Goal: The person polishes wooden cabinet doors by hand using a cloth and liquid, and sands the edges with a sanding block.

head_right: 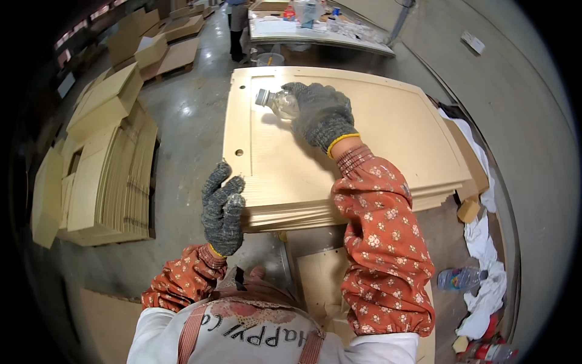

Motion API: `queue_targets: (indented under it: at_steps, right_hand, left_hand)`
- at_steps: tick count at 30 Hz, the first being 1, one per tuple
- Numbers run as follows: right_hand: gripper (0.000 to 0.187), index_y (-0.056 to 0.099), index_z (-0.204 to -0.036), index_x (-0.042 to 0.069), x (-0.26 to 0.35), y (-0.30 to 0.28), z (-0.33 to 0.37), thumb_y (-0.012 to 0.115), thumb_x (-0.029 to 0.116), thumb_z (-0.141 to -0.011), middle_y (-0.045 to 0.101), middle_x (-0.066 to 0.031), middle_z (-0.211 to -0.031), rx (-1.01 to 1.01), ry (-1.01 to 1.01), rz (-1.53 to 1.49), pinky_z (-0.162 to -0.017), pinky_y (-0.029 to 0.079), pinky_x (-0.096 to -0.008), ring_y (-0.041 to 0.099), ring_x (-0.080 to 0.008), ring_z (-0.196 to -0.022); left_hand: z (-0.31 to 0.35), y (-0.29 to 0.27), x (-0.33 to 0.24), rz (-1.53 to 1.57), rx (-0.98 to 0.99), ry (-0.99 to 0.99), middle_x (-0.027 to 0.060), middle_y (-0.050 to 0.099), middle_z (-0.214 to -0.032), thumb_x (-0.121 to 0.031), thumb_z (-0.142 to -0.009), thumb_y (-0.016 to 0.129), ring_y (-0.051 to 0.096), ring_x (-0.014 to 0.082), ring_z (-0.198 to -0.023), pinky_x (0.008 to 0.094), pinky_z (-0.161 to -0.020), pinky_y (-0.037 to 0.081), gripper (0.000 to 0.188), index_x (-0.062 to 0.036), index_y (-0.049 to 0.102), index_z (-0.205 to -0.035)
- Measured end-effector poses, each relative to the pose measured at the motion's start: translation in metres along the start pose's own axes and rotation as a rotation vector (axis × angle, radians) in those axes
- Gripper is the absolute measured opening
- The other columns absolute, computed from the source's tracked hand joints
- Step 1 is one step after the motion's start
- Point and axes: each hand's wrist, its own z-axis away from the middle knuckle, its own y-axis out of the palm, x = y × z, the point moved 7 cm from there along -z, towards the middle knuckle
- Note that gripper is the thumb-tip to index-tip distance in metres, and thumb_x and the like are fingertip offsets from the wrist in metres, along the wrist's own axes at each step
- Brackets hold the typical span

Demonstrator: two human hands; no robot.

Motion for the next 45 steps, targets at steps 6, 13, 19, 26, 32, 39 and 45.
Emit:
queue_targets:
  at_steps: [6, 13, 19, 26, 32, 39, 45]
  right_hand:
    - [0.079, 0.053, -0.135, 0.012, -0.086, -0.017, 0.071, 0.084, 0.046, -0.070, 0.066, -0.0145, -0.118, -0.490, 0.022, -0.517, -0.095, 0.051, -0.0394, 0.065, -0.0305, -0.106]
    - [0.050, 0.050, -0.133, 0.001, -0.190, -0.012, 0.334, 0.066, 0.003, -0.086, 0.058, -0.0147, -0.129, -0.748, 0.331, -0.528, -0.097, 0.052, -0.0381, 0.058, -0.0265, -0.118]
    - [0.066, 0.051, -0.130, 0.003, -0.306, 0.034, 0.583, 0.082, 0.006, -0.072, 0.061, -0.0099, -0.119, -1.165, 1.053, -0.713, -0.090, 0.051, -0.0329, 0.060, -0.0213, -0.104]
    - [0.067, 0.054, -0.126, 0.002, -0.401, 0.133, 0.718, 0.087, 0.017, -0.069, 0.061, -0.0130, -0.120, -1.110, 1.282, -0.215, -0.098, 0.046, -0.0387, 0.058, -0.0278, -0.109]
    - [0.064, 0.054, -0.130, 0.000, -0.401, 0.174, 0.705, 0.082, 0.018, -0.076, 0.058, -0.0162, -0.126, -0.642, 1.055, 0.443, -0.102, 0.043, -0.0392, 0.056, -0.0310, -0.115]
    - [0.064, 0.037, -0.148, 0.004, -0.211, 0.149, 0.551, 0.067, 0.019, -0.094, 0.046, -0.0158, -0.146, -0.939, 1.088, -0.318, -0.112, 0.035, -0.0385, 0.045, -0.0291, -0.133]
    - [0.052, 0.056, -0.134, 0.008, -0.099, 0.203, 0.396, 0.062, 0.037, -0.091, 0.050, -0.0205, -0.140, -0.329, 0.491, 0.112, -0.105, 0.040, -0.0494, 0.048, -0.0407, -0.126]
  left_hand:
    - [0.003, 0.000, 0.005, 0.155, -0.026, -0.062, 0.0175, 0.047, -0.144, -0.011, -0.098, 0.054, 0.044, 0.0309, -0.135, 0.0421, -0.114, 0.036, 0.028, 0.0003, 0.063, -0.123]
    - [0.008, 0.003, 0.023, 0.124, 0.030, -0.092, 0.0166, 0.047, -0.146, -0.019, -0.103, 0.048, 0.055, 0.0231, -0.124, 0.0344, -0.096, 0.049, 0.043, 0.0012, 0.046, -0.141]
    - [0.016, -0.003, 0.056, -0.003, 0.090, 0.011, 0.0140, 0.060, -0.129, -0.018, -0.103, 0.046, 0.058, 0.0115, -0.069, 0.0247, -0.055, 0.047, 0.042, -0.0018, 0.049, -0.141]
    - [0.018, -0.008, 0.066, -0.004, 0.043, -0.025, 0.0068, 0.063, -0.088, -0.010, -0.101, 0.047, 0.053, 0.0100, -0.061, 0.0232, -0.049, 0.044, 0.039, -0.0028, 0.051, -0.139]
    - [0.015, -0.006, 0.054, 0.143, 0.102, -0.101, 0.0142, 0.059, -0.120, -0.007, -0.099, 0.048, 0.052, 0.0222, -0.099, 0.0335, -0.082, 0.044, 0.039, -0.0027, 0.053, -0.137]
    - [0.007, 0.006, -0.002, -0.402, 0.145, 0.322, 0.0190, 0.054, -0.139, -0.002, -0.097, 0.045, 0.051, 0.0317, -0.130, 0.0425, -0.109, 0.040, 0.038, -0.0010, 0.056, -0.134]
    - [0.002, 0.002, 0.016, 0.151, 0.006, -0.104, 0.0145, 0.061, -0.129, -0.006, -0.099, 0.053, 0.053, 0.0268, -0.125, 0.0424, -0.111, 0.036, 0.030, -0.0003, 0.059, -0.128]
